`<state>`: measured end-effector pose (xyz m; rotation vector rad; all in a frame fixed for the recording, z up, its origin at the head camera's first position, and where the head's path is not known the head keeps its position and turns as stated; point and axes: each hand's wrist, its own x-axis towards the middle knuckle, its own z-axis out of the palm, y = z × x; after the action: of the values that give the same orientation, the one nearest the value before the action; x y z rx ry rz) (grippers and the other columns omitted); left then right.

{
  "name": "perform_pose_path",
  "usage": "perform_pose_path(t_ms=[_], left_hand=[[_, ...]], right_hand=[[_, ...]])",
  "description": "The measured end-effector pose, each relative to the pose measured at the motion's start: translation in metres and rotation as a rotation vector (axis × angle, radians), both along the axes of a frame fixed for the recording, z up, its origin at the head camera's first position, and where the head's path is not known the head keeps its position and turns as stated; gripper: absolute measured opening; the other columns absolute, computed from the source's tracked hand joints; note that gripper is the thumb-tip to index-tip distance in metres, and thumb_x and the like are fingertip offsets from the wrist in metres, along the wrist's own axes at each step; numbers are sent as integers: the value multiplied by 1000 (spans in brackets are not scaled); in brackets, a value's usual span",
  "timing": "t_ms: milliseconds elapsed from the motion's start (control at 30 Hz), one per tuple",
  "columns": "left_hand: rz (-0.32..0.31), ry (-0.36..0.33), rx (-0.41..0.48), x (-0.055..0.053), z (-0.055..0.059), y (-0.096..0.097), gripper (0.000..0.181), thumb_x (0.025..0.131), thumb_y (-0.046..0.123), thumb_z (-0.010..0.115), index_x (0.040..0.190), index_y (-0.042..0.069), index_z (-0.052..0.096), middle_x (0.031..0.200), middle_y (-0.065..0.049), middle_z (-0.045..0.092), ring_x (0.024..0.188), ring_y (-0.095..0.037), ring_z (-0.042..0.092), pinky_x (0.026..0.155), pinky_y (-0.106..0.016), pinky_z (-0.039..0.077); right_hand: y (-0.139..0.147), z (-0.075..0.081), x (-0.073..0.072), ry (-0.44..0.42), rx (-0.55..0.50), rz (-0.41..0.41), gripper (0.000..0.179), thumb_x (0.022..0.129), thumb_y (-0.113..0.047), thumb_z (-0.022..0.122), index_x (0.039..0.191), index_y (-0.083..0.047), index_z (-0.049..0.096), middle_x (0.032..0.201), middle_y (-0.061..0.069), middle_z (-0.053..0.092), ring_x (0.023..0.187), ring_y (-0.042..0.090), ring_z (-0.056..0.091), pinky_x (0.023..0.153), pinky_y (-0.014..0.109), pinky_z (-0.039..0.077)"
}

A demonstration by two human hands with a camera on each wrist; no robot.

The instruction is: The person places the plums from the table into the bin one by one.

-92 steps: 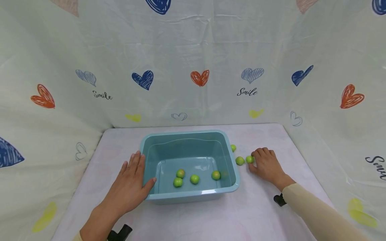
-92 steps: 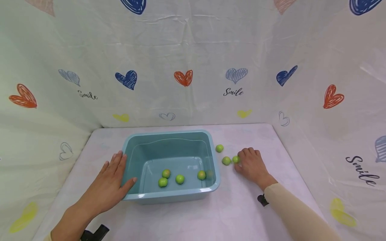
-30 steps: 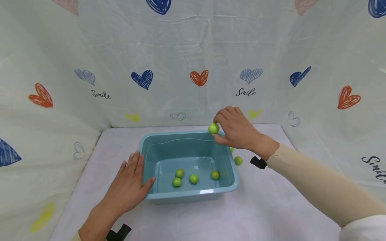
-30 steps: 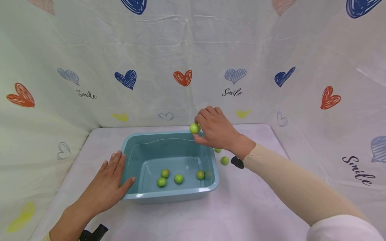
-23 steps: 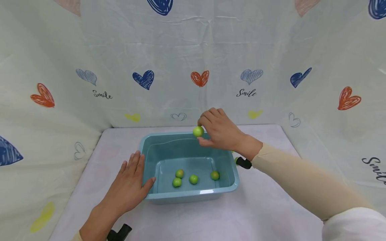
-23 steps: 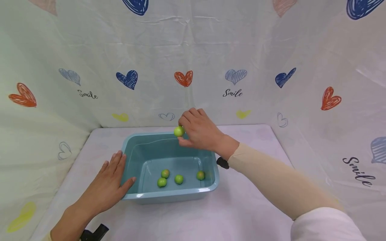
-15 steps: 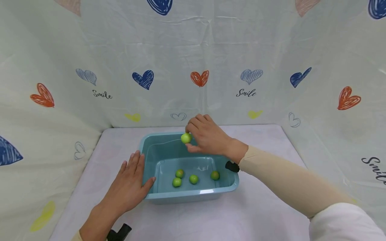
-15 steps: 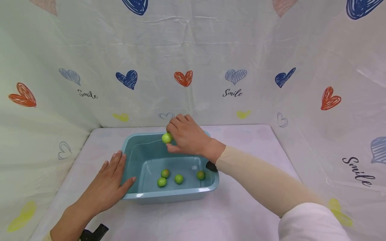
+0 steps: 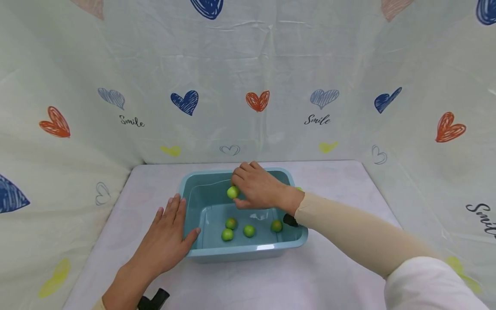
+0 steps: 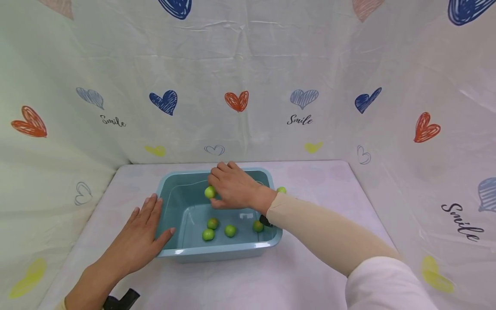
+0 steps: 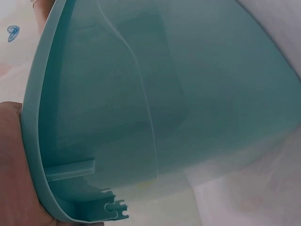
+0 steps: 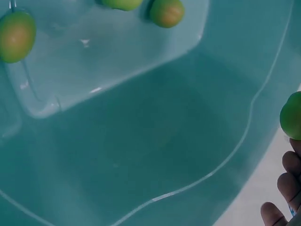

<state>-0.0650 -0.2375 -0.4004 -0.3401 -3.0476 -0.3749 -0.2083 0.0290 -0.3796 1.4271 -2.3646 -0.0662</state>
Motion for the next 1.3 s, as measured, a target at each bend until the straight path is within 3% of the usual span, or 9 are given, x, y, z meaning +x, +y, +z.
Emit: perform_pose_path(t_ms=[600,1300], left_hand=[[1,13,-29,-1,0,2,88,96,48,54,154,-5,15,161,-26,13,148,-44,18,115,-64,19],[-2,18,-15,-1,-1,1,87,96,47,55,154,-5,16,161,-25,14,149,-41,17,116,-63,17]], right_hand=[[-5,-24,-3,-4,99,22,34,89,-49,50,98,-17,56,96,-2,53,89,18,42,76,33,35],[-6,-25,-2,-10,109,6,34,90,-50,50,96,-17,56,93,-2,52,86,17,40,75,32,32]])
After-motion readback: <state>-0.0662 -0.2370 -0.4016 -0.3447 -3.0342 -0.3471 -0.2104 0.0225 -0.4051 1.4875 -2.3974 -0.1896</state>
